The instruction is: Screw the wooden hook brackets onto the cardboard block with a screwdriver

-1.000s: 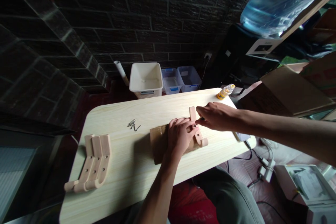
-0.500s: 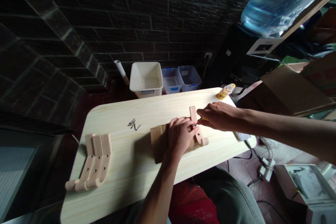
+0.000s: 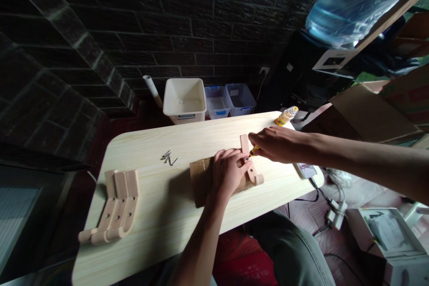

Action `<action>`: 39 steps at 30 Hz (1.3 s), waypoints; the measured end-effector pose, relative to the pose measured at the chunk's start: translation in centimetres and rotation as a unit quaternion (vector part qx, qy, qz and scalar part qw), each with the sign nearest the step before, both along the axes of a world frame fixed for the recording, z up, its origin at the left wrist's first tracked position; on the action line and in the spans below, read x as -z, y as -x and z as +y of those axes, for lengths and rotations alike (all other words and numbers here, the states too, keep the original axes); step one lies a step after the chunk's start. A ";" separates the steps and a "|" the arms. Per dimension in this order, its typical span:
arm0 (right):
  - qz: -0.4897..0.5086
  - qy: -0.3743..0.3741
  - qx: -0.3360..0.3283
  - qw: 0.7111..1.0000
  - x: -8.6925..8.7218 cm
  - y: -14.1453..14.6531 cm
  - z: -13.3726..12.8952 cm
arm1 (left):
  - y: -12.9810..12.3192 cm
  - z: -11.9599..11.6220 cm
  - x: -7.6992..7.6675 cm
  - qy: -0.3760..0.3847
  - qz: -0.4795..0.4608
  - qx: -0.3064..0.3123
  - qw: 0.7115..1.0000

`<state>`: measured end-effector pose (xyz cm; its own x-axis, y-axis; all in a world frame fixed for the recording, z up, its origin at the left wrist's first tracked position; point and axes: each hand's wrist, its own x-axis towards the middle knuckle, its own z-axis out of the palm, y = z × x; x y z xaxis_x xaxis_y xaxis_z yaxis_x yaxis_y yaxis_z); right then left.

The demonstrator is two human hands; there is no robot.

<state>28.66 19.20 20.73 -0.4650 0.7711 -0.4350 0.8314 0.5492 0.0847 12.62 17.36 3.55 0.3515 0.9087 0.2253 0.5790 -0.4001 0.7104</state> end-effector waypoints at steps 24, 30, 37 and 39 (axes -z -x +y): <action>0.002 0.005 -0.030 1.000 1.0 -0.1 -0.5 | 0.0 -0.1 0.1 -0.013 0.001 -0.007 1.000; -0.032 -0.045 0.027 0.998 1.6 0.2 -0.8 | 0.0 -0.1 0.1 -0.021 0.001 -0.012 1.000; 0.035 0.019 -0.006 0.999 1.0 -0.3 -1.0 | 0.0 0.0 0.1 -0.014 -0.002 -0.011 1.000; 0.038 0.028 -0.013 0.999 0.9 -0.4 -0.9 | 0.0 0.0 0.1 -0.011 0.000 -0.010 1.000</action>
